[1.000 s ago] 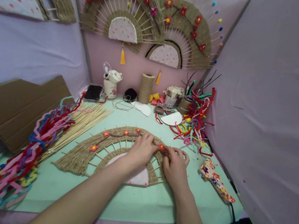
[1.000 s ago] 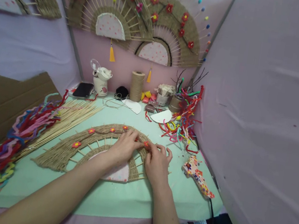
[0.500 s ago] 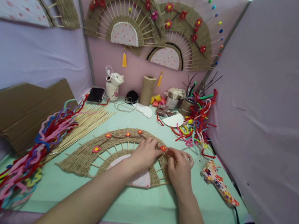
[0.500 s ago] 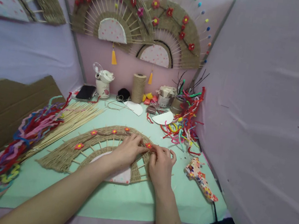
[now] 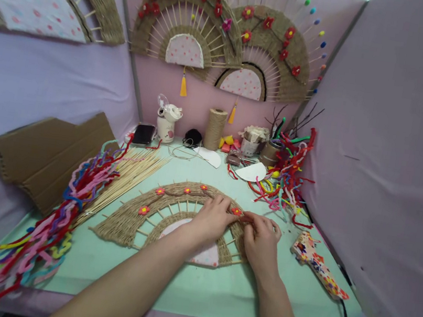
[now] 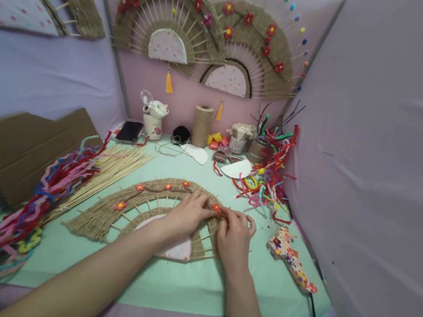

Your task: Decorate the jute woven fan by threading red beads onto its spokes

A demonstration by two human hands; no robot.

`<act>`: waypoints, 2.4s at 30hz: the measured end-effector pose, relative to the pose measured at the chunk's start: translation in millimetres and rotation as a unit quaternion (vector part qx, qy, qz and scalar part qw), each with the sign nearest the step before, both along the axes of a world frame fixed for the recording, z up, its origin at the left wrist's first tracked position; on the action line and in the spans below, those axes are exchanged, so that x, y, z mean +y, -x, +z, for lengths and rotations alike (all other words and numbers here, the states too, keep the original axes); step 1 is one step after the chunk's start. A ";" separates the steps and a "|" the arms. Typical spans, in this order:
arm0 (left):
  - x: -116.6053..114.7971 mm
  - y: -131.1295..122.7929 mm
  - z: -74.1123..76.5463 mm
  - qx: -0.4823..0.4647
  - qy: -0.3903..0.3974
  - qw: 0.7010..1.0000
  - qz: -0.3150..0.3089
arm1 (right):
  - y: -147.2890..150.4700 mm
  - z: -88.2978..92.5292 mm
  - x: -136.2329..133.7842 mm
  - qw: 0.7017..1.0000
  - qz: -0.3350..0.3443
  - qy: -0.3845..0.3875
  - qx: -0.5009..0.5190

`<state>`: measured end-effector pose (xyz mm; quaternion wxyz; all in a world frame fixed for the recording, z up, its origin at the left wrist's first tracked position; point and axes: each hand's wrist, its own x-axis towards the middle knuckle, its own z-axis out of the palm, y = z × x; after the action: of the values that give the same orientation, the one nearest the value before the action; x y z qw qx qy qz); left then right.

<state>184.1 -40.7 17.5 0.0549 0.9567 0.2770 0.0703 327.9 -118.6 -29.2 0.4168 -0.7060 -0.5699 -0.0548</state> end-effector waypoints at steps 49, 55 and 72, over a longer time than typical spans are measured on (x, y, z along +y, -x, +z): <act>56.3 56.3 -5.0 -0.100 0.001 0.957 0.271 | 55.7 27.3 99.3 0.972 0.159 0.131 -0.112; 54.7 57.6 -4.8 -0.110 0.014 0.956 0.272 | 56.5 29.6 94.7 0.971 0.156 0.135 -0.120; 50.6 55.7 -2.0 -0.106 0.005 0.955 0.276 | 55.8 27.7 92.3 0.967 0.163 0.145 -0.134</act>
<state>128.4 9.9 15.5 0.0676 0.8297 0.5231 0.1827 272.0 -26.4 -1.5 0.2331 -0.6427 -0.7298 0.0029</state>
